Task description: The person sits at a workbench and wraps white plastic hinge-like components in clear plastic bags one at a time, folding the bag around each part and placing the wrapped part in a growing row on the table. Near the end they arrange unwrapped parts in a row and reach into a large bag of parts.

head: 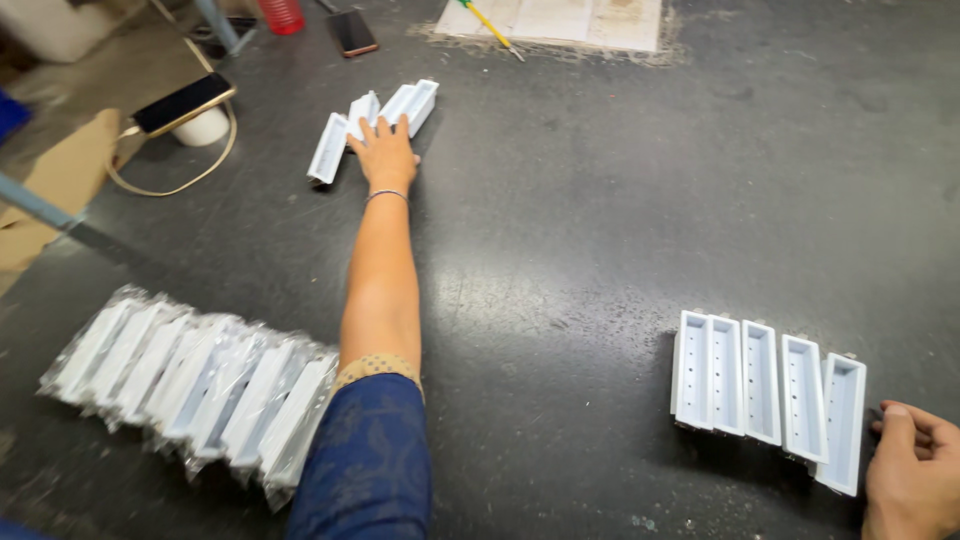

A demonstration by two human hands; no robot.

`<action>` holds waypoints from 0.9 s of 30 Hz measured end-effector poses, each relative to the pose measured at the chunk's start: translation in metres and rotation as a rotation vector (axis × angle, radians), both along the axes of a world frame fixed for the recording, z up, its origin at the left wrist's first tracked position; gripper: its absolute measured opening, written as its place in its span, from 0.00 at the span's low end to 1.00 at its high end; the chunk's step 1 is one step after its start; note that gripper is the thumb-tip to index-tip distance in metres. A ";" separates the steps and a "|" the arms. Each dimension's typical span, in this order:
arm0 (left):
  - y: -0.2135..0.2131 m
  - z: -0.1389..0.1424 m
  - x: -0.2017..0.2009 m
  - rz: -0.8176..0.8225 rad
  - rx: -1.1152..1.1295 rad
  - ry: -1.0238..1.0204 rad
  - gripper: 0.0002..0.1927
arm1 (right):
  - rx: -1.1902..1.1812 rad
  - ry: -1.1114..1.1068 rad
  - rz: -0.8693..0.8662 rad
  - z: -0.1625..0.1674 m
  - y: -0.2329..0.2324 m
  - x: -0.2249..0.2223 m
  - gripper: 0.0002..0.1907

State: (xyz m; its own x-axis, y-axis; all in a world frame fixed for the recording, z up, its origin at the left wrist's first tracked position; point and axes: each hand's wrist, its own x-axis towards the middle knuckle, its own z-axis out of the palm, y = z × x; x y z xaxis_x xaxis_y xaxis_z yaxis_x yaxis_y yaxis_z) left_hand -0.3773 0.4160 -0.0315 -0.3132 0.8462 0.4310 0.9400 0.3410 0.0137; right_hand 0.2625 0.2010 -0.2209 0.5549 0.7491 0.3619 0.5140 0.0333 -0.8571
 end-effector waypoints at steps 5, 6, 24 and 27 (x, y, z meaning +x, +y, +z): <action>0.010 -0.007 -0.007 0.035 0.053 0.099 0.19 | -0.008 -0.021 -0.020 0.019 -0.008 -0.014 0.08; 0.009 -0.010 -0.008 0.017 0.126 0.158 0.13 | -0.012 -0.035 -0.028 0.023 -0.009 -0.017 0.08; -0.150 -0.048 0.099 -0.692 0.267 0.120 0.09 | -0.077 -0.290 -0.228 0.045 -0.014 -0.023 0.10; -0.201 -0.056 0.152 -0.761 0.231 0.133 0.07 | -0.068 -0.228 -0.234 0.055 -0.017 -0.032 0.09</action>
